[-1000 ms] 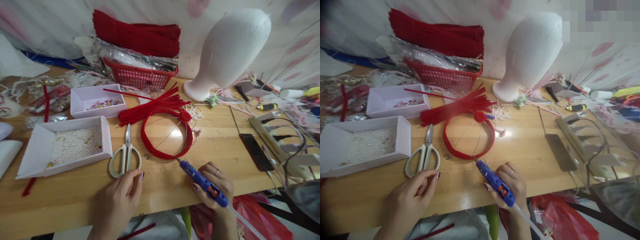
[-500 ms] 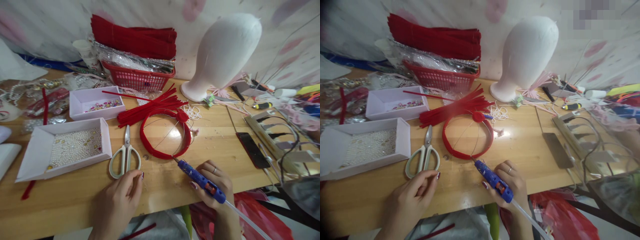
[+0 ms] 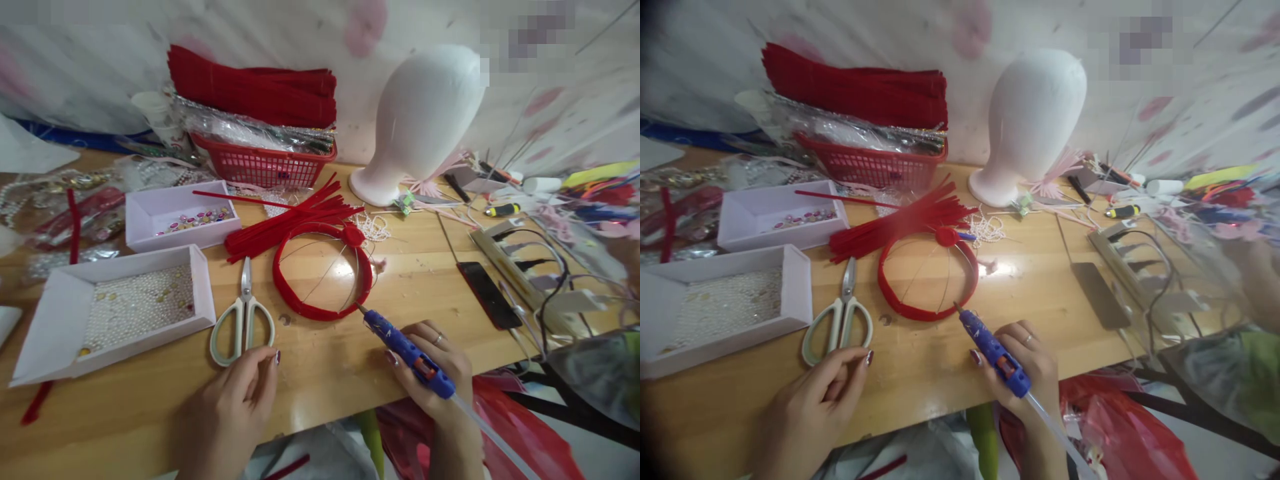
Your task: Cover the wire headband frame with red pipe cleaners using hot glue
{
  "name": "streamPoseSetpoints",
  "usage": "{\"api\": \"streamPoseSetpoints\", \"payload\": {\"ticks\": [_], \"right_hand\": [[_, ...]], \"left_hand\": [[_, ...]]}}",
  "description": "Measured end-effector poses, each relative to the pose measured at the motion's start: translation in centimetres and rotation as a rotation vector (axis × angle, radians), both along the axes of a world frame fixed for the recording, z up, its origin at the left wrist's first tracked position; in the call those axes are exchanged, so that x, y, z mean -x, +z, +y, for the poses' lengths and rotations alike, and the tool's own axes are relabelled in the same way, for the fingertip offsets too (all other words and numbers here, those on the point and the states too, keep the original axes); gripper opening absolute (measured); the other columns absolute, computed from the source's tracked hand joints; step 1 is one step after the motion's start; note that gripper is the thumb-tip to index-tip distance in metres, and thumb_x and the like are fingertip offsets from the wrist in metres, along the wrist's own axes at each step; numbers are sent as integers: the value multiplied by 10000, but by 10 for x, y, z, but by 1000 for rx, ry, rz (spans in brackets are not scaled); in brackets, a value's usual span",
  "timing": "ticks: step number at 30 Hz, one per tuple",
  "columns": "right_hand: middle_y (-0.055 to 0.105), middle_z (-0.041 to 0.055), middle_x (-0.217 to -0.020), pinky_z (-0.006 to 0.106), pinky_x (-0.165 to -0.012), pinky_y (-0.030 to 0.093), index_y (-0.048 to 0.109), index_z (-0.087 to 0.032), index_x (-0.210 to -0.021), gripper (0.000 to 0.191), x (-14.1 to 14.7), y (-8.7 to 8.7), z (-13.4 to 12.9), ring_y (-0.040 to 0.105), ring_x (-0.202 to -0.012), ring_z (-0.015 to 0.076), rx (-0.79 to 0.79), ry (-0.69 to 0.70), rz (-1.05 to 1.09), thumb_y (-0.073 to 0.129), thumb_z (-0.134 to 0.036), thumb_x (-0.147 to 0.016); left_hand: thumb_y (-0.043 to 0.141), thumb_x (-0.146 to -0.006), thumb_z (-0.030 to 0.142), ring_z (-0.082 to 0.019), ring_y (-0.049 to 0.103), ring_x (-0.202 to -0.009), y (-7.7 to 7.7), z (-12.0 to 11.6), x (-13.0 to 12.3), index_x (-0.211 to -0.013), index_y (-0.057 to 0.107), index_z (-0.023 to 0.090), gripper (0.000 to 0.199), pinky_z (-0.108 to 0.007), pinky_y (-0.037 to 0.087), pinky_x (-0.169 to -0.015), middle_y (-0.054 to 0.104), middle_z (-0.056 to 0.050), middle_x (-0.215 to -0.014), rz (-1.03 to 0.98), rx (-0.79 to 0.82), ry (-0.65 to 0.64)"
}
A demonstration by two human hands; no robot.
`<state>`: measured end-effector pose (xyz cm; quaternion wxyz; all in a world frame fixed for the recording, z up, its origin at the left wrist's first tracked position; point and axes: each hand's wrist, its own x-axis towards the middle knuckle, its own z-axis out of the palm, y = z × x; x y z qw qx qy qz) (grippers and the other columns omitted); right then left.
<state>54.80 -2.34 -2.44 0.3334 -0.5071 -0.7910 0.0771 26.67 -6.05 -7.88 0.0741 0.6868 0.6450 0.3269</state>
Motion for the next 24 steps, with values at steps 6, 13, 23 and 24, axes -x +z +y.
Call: {"api": "streamPoseSetpoints", "payload": {"ticks": [6, 13, 23, 24], "right_hand": [[613, 27, -668, 272, -561, 463, 603, -198, -692, 193, 4, 3, -1, 559, -617, 145, 87, 61, 22, 640, -238, -878], [587, 20, -629, 278, -539, 441, 572, -201, -665, 218, 12, 5, 3, 531, -586, 143, 60, 95, 74, 652, -241, -864], [612, 31, -673, 298, -529, 459, 602, -209, -723, 121, 14, 8, 5, 552, -602, 162, -23, 102, 70, 656, -204, -832], [614, 31, -677, 296, -529, 461, 604, -208, -729, 114, 14, 8, 5, 556, -605, 162, -33, 98, 66, 657, -200, -829]], "left_hand": [[537, -986, 388, -92, 549, -421, 2, -1, -2, -890, 725, 229, 265, -172, 437, -516, 559, 63, -500, -20, 6, 6], [509, -987, 378, -91, 512, -390, 6, 1, -2, -862, 721, 234, 285, -173, 421, -483, 523, 69, -477, 15, 10, 1], [520, -989, 366, -90, 521, -407, 7, 0, -2, -872, 707, 233, 258, -173, 416, -491, 511, 74, -485, -4, 13, 0], [525, -987, 366, -91, 527, -411, 7, 0, -2, -880, 709, 233, 252, -175, 417, -493, 519, 73, -490, -5, 17, 5]]}}
